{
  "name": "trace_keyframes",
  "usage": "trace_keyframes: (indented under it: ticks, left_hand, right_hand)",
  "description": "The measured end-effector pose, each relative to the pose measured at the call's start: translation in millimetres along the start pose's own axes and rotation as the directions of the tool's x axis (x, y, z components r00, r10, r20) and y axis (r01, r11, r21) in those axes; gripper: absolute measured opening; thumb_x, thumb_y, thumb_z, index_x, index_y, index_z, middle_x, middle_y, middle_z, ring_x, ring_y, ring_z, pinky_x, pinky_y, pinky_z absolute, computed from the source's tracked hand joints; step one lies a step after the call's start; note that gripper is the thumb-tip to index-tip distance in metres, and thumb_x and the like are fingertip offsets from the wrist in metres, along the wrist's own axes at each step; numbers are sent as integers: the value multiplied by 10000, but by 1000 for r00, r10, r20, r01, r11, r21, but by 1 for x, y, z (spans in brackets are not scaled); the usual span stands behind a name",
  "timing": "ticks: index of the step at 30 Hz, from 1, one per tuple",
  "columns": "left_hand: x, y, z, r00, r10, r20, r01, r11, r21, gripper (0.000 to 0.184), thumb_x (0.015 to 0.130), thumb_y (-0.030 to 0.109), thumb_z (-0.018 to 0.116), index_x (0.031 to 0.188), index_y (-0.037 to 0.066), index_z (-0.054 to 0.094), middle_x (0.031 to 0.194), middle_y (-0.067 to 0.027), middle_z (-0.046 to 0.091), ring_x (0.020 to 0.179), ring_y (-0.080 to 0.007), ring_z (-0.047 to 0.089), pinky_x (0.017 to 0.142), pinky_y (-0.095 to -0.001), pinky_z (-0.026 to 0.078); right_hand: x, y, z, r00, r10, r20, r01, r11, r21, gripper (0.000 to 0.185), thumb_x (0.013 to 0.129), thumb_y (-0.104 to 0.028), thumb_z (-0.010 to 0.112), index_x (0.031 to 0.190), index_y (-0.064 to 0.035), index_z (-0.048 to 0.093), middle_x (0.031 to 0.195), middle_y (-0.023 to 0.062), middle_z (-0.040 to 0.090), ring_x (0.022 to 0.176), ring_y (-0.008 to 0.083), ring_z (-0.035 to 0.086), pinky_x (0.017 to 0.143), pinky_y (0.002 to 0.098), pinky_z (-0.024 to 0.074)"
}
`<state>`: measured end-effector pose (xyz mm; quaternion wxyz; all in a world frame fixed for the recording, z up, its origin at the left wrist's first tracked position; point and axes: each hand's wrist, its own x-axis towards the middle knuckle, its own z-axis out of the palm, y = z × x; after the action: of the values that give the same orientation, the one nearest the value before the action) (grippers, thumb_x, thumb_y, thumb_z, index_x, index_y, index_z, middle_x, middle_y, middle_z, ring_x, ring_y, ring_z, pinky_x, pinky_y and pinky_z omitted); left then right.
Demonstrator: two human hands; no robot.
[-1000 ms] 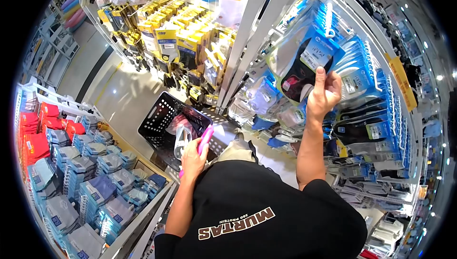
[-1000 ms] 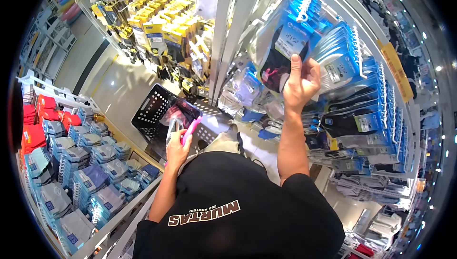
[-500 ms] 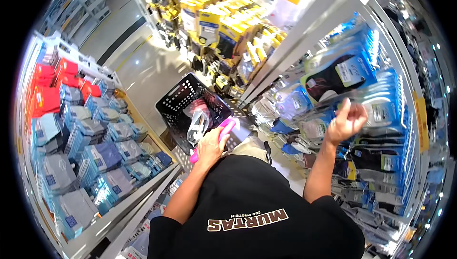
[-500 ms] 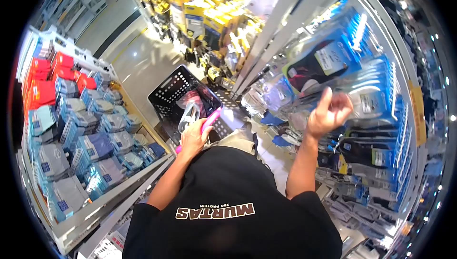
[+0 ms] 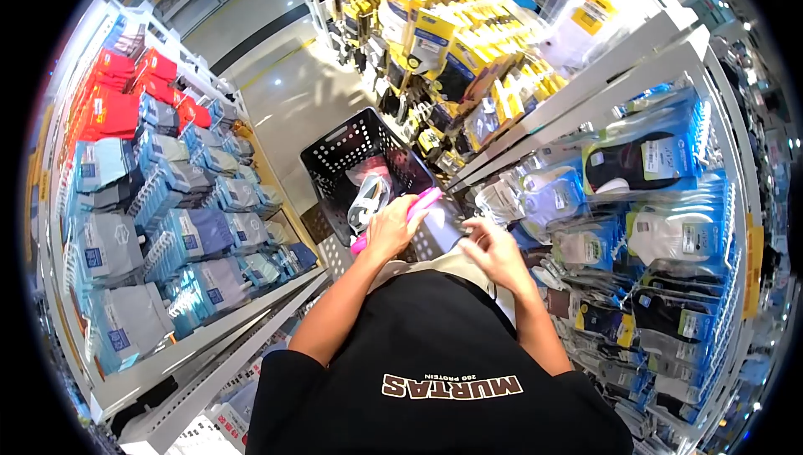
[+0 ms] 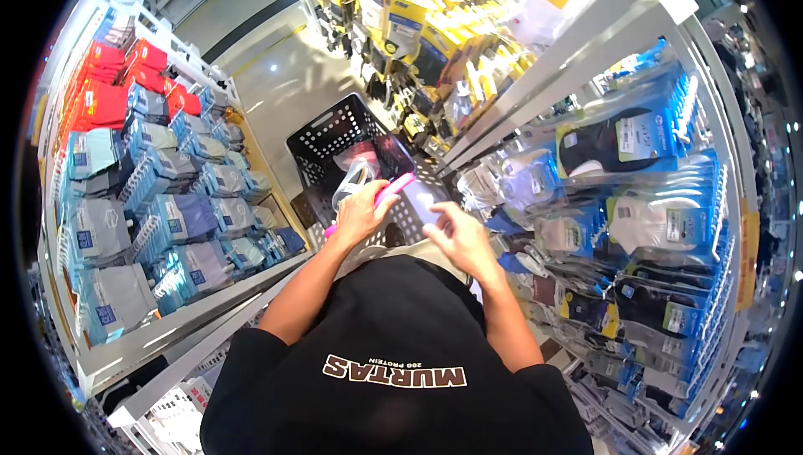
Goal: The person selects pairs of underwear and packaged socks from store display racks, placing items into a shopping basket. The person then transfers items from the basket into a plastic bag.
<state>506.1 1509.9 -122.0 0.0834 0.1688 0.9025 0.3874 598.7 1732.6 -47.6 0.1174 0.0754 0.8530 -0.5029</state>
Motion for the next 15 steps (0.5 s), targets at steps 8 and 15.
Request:
trace_keyframes:
  ticks: [8,15]
  left_hand:
    - [18,-13,-9,993,44,-111,-33,994,101,353,928,407,674,1142,126,684,952,-131,718,842,-345,697,713,-460,546]
    - [48,-41,-18,989,35,-142,-26,997,71,388,935,442,648,1144,117,689,1029,-109,726,912,-328,696,768,-449,539]
  right_hand:
    - [7,-18,26,923,-9,385,113,962,-248,534,906,-335,721,1348,-82,558,1132,163,663,1050,342,653,908,431,511]
    - [35,-26,33,916,-10,402,127,955,-267,530,898,-353,731,1341,-108,573,1098,157,685,964,323,672,863,424,530]
